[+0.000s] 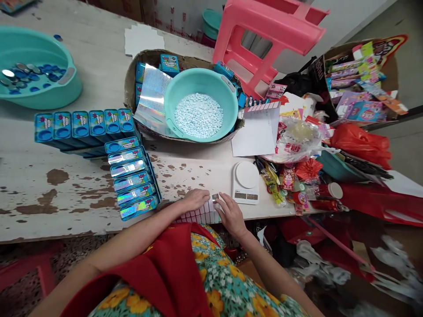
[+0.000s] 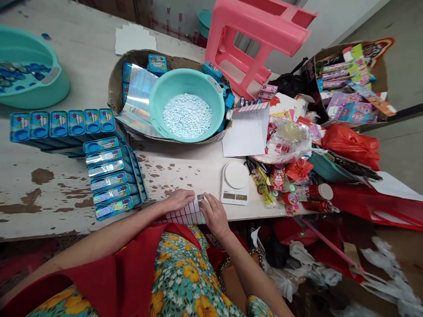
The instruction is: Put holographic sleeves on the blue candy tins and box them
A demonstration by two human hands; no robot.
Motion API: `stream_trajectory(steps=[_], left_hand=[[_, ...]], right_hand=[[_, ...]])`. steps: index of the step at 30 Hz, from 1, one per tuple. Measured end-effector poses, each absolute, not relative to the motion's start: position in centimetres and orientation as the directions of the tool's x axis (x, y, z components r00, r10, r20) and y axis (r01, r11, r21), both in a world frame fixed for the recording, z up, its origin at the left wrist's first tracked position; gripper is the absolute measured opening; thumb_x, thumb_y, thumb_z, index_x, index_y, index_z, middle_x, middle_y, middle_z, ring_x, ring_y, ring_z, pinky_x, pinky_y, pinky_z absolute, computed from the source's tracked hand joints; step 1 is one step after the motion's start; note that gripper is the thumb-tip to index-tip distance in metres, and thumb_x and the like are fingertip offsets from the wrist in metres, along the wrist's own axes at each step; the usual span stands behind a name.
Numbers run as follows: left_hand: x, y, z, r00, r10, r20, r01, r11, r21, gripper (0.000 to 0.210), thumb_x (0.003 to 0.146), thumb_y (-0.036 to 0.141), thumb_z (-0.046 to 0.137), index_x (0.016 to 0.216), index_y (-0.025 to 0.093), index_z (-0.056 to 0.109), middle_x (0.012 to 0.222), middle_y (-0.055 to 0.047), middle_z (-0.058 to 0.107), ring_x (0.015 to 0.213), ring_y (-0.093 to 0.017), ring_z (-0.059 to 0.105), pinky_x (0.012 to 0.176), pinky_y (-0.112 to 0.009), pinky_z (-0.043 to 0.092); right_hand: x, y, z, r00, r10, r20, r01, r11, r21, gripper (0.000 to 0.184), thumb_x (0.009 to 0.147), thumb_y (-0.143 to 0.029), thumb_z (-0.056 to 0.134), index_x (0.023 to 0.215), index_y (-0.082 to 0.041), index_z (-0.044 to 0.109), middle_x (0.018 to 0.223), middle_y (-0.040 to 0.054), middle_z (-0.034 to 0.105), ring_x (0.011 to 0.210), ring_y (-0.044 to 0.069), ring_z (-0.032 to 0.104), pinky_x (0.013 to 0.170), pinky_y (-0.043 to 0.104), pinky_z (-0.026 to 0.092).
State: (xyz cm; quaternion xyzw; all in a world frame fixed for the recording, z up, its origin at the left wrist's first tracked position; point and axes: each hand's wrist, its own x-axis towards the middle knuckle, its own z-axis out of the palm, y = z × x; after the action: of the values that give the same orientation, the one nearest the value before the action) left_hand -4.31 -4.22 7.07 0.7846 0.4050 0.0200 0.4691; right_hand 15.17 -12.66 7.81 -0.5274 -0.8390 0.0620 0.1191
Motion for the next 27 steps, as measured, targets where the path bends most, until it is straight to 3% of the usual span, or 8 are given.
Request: stream_trajectory(steps=[11, 15, 22, 27], left_hand=[[-4.2, -4.4, 6.9, 0.656, 0.673, -0.342, 0.613, -0.209, 0.762, 0.034, 0.088, 0.035, 0.033, 0.079, 0.019, 0.061, 0.076, -0.003, 0.064, 0.072, -0.018, 0.057, 0.063, -0.025, 0.038], [-4.3, -4.2, 6.5, 0.646, 0.677, -0.351, 0.612, -0.186, 0.769, 0.032, 0.087, 0.034, 0.034, 0.078, 0.020, 0.061, 0.076, -0.003, 0.063, 0.073, -0.017, 0.057, 0.063, -0.024, 0.037], [-4.2, -4.1, 7.0, 0.637, 0.674, -0.373, 0.630, -0.177, 0.757, 0.032, 0.087, 0.033, 0.034, 0.077, 0.020, 0.061, 0.077, -0.003, 0.064, 0.072, -0.017, 0.057, 0.062, -0.025, 0.037], [-3.9, -4.0, 6.5, 0.600, 0.675, -0.429, 0.673, -0.136, 0.727, 0.032, 0.087, 0.034, 0.034, 0.078, 0.019, 0.062, 0.081, -0.005, 0.065, 0.077, -0.019, 0.059, 0.067, -0.027, 0.040]], right_hand=[[15.0, -11.6, 7.5, -0.484, 0.871, 0.087, 0.850, 0.492, -0.189, 0.044, 0.089, -0.017, 0.045, 0.133, -0.023, 0.042, 0.130, 0.0078, 0.052, 0.125, 0.023, 0.042, 0.091, 0.041, 0.044], [15.2, -12.4, 7.3, -0.511, 0.854, 0.099, 0.824, 0.519, -0.228, 0.039, 0.089, -0.016, 0.045, 0.128, -0.022, 0.047, 0.125, 0.0080, 0.056, 0.119, 0.021, 0.047, 0.089, 0.038, 0.046], [14.9, -12.1, 8.7, -0.396, 0.910, 0.125, 0.890, 0.414, -0.192, 0.016, 0.087, -0.020, 0.051, 0.100, -0.022, 0.061, 0.098, 0.0042, 0.067, 0.093, 0.020, 0.055, 0.083, 0.035, 0.041], [15.3, -11.2, 10.7, -0.427, 0.901, 0.077, 0.890, 0.434, -0.142, 0.013, 0.089, -0.023, 0.049, 0.084, -0.022, 0.061, 0.074, 0.0033, 0.064, 0.076, 0.019, 0.053, 0.073, 0.032, 0.037]])
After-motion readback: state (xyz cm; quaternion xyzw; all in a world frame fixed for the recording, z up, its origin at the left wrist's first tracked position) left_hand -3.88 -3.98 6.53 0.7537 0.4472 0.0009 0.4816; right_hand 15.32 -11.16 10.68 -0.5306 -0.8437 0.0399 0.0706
